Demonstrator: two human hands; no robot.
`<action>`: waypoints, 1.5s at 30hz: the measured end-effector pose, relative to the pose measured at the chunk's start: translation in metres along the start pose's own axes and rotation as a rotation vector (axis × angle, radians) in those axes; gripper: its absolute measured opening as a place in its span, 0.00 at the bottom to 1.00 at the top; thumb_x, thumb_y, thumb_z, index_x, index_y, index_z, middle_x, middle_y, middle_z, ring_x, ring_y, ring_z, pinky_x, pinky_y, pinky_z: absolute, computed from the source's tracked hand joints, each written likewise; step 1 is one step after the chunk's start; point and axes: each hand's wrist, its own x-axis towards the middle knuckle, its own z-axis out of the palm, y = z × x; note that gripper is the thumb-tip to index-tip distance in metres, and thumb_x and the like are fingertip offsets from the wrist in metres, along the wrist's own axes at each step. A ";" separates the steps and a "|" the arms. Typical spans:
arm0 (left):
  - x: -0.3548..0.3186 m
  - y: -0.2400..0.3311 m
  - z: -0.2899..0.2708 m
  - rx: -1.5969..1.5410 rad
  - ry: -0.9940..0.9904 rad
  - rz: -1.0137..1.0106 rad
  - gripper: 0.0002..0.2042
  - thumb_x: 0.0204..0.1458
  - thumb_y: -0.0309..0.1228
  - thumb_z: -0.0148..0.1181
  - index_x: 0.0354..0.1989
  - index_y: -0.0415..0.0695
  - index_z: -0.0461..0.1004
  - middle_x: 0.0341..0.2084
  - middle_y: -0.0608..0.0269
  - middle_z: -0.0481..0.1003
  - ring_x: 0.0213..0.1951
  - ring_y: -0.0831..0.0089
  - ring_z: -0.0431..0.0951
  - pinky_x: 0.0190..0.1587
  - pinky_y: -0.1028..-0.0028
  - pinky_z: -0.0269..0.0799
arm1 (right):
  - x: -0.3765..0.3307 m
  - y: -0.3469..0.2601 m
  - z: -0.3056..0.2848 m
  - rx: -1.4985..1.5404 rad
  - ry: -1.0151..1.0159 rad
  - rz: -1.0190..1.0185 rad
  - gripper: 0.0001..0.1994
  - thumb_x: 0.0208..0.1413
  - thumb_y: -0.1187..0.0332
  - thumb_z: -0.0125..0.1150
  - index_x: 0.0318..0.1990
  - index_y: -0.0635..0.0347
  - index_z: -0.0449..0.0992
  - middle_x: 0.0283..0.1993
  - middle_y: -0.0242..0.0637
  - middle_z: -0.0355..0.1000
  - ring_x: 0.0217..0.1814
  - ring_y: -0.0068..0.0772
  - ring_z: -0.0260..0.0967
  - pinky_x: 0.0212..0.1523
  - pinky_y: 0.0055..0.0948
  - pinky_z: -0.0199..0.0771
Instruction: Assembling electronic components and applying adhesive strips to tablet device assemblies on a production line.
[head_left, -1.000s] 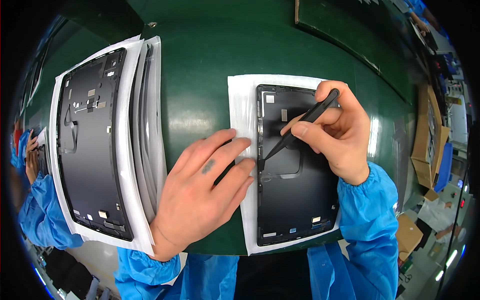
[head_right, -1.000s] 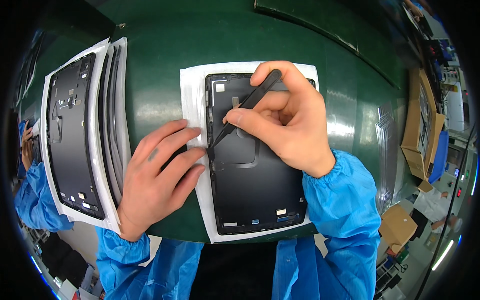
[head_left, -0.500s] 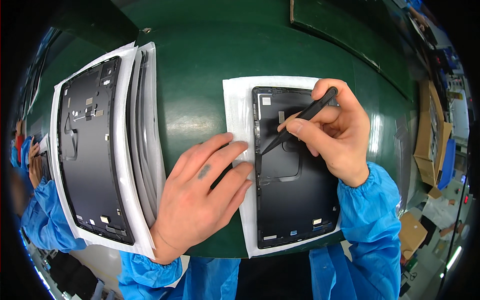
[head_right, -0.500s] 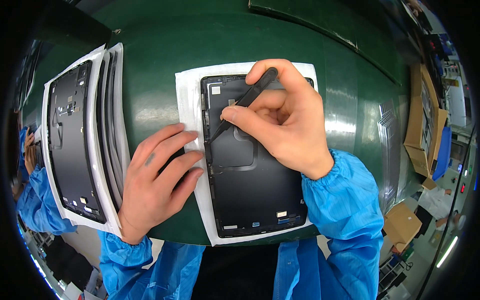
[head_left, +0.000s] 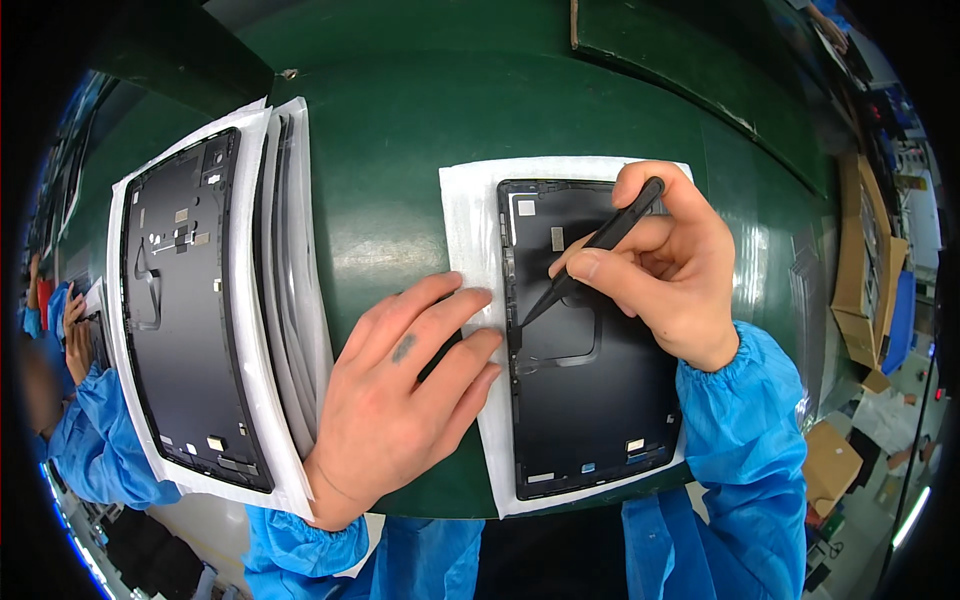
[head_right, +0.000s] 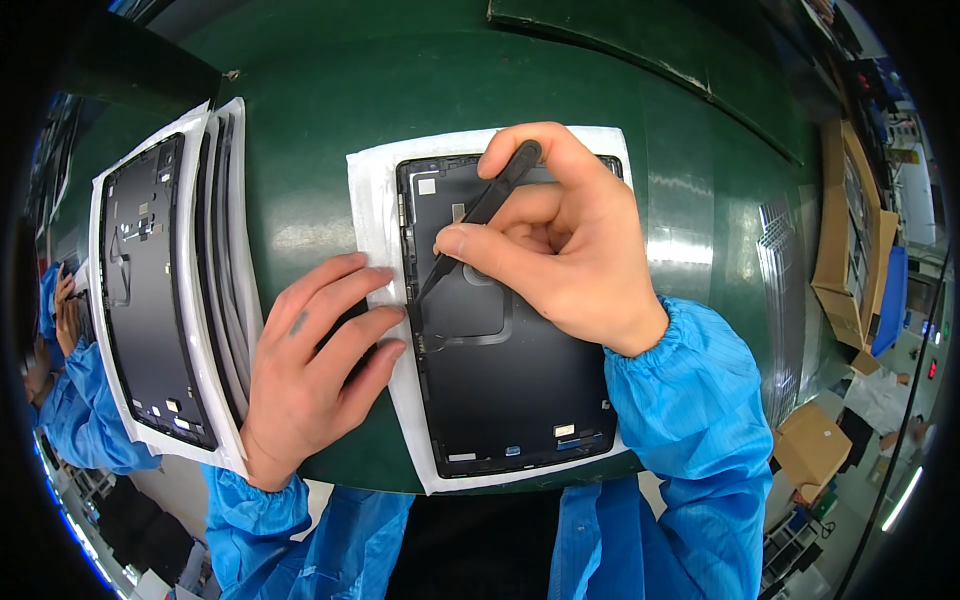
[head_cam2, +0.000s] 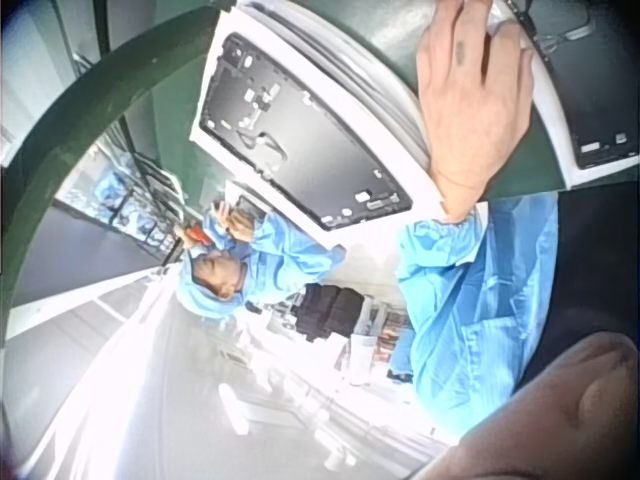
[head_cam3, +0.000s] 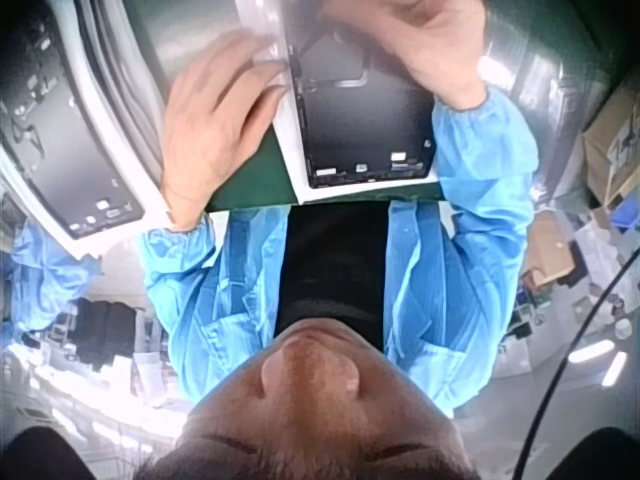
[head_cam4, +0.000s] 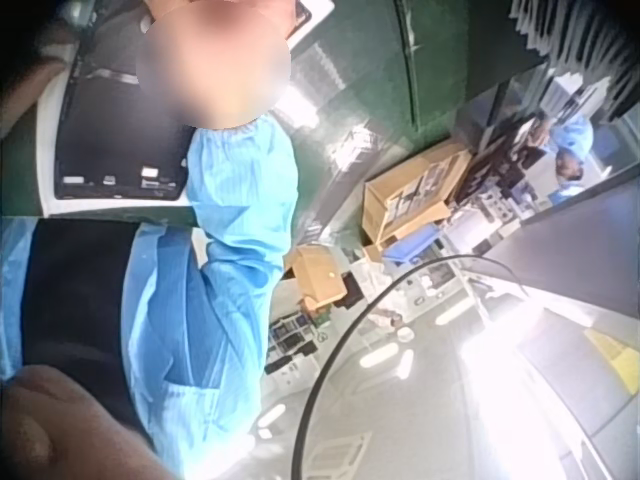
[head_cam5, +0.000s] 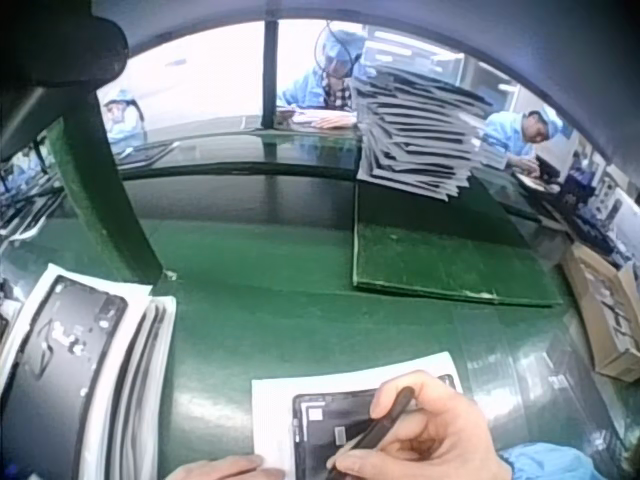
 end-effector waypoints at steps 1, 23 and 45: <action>0.000 0.000 0.000 0.001 -0.001 0.000 0.13 0.43 0.23 0.68 0.39 0.43 0.78 0.50 0.58 0.74 0.56 0.52 0.72 0.55 0.59 0.70 | 0.000 0.002 0.000 -0.011 -0.001 -0.015 0.20 0.52 0.81 0.68 0.49 0.59 0.65 0.22 0.33 0.76 0.22 0.07 0.66 0.20 0.11 0.57; 0.000 0.004 -0.001 0.059 -0.032 -0.008 0.16 0.42 0.24 0.69 0.42 0.51 0.81 0.51 0.60 0.73 0.57 0.53 0.71 0.54 0.59 0.70 | 0.001 -0.004 0.005 -0.064 0.078 0.047 0.19 0.52 0.78 0.69 0.48 0.59 0.66 0.20 0.31 0.74 0.20 0.05 0.58 0.19 0.12 0.51; 0.002 0.000 0.002 -0.044 0.028 -0.017 0.14 0.44 0.24 0.68 0.40 0.44 0.73 0.48 0.60 0.74 0.55 0.54 0.73 0.53 0.61 0.69 | 0.001 0.004 0.001 -0.111 0.004 -0.034 0.19 0.50 0.76 0.70 0.46 0.58 0.67 0.16 0.27 0.70 0.17 0.09 0.50 0.21 0.17 0.51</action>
